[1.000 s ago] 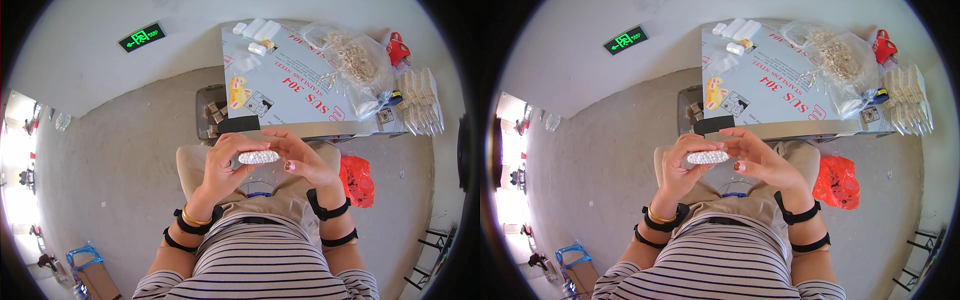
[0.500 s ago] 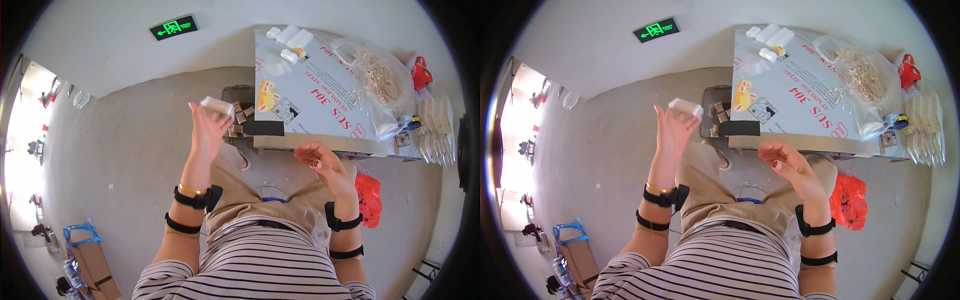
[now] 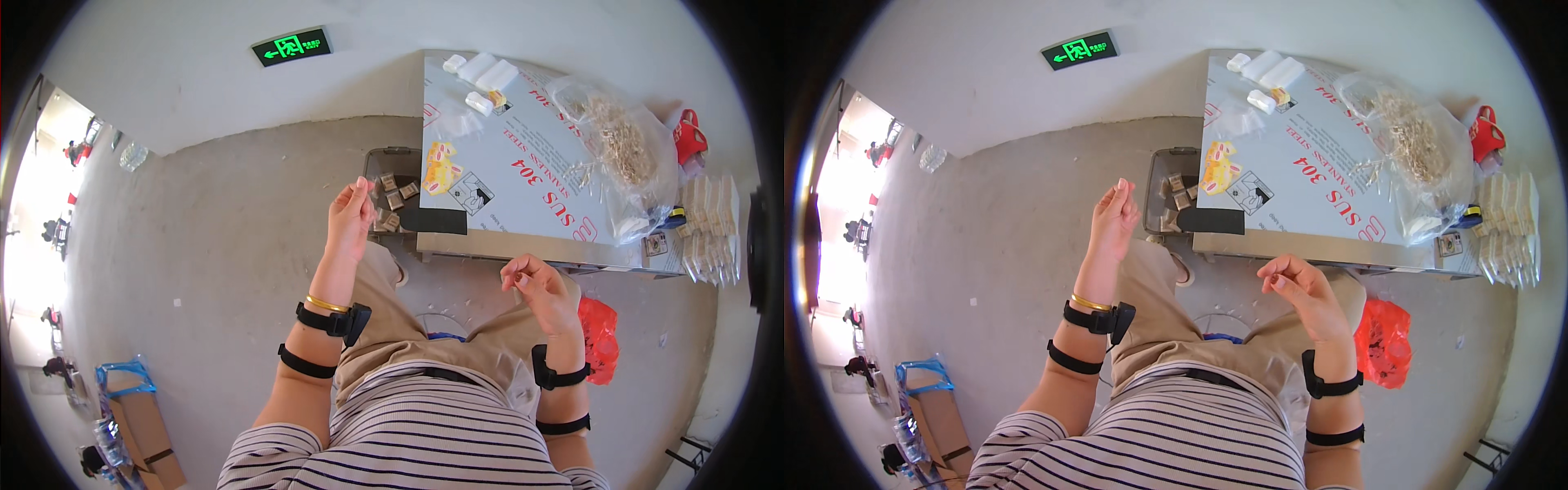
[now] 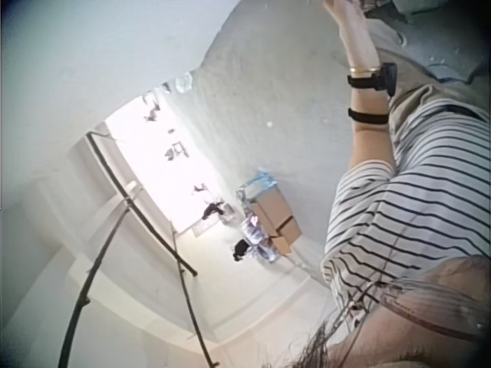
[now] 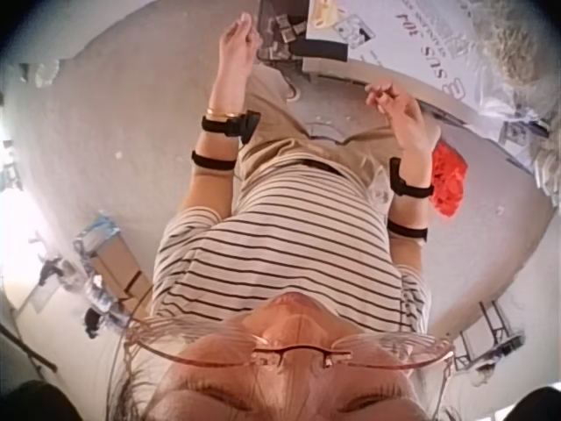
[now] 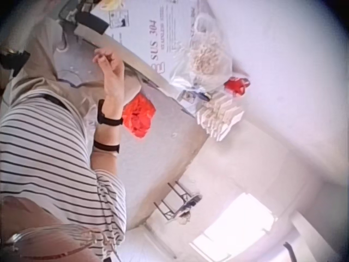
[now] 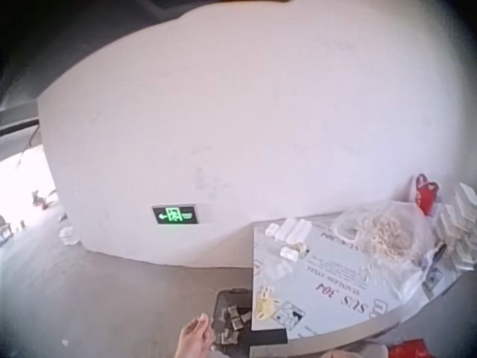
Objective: Manually counting and packaging cotton swabs into small plastic bags at a stainless steel table.
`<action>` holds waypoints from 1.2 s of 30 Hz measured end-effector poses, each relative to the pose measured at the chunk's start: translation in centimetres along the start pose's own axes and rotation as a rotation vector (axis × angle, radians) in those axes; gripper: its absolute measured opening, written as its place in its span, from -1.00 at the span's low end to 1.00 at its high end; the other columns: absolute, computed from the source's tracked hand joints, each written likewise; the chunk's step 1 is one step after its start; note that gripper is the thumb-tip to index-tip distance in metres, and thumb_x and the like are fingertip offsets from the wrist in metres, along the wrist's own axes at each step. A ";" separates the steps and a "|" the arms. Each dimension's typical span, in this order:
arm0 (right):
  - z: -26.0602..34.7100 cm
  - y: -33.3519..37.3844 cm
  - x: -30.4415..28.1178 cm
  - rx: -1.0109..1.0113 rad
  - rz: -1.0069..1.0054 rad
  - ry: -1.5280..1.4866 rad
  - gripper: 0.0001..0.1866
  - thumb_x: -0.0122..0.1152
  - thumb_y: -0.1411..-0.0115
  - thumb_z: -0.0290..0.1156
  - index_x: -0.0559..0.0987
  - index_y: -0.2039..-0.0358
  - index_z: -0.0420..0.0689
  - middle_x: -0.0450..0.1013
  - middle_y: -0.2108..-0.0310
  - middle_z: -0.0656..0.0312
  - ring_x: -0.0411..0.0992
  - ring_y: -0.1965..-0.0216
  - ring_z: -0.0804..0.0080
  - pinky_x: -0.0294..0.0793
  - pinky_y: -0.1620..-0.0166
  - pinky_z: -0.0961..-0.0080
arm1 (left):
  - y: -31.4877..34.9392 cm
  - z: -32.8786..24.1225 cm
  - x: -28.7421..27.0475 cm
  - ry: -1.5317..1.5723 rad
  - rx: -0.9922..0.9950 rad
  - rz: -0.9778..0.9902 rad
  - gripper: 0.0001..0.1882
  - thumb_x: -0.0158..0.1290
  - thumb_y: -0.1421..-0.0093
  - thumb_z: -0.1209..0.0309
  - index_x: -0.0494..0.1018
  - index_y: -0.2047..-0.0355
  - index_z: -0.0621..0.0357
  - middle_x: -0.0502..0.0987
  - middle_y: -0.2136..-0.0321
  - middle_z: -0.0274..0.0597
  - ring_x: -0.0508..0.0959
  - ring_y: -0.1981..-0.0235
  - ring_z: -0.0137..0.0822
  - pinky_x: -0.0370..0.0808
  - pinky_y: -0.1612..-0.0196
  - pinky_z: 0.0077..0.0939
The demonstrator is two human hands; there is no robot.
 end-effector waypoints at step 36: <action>-15.0 -5.3 -18.5 0.183 -0.779 -0.196 -0.32 0.20 -0.25 -0.24 0.28 -0.33 -0.19 0.32 -0.25 0.05 0.29 -0.20 0.30 0.25 -0.18 0.38 | -2.9 15.6 12.5 -0.575 -0.480 0.586 -0.62 0.07 -0.36 0.29 0.43 -0.10 0.22 0.54 -0.02 -0.17 0.50 -0.06 -0.34 0.36 -0.17 -0.43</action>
Point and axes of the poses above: each hand's wrist, its own y-axis away from the middle knuckle, its own x-axis out of the palm, z = x × y, the point moved 4 cm from there along -y, towards the middle knuckle
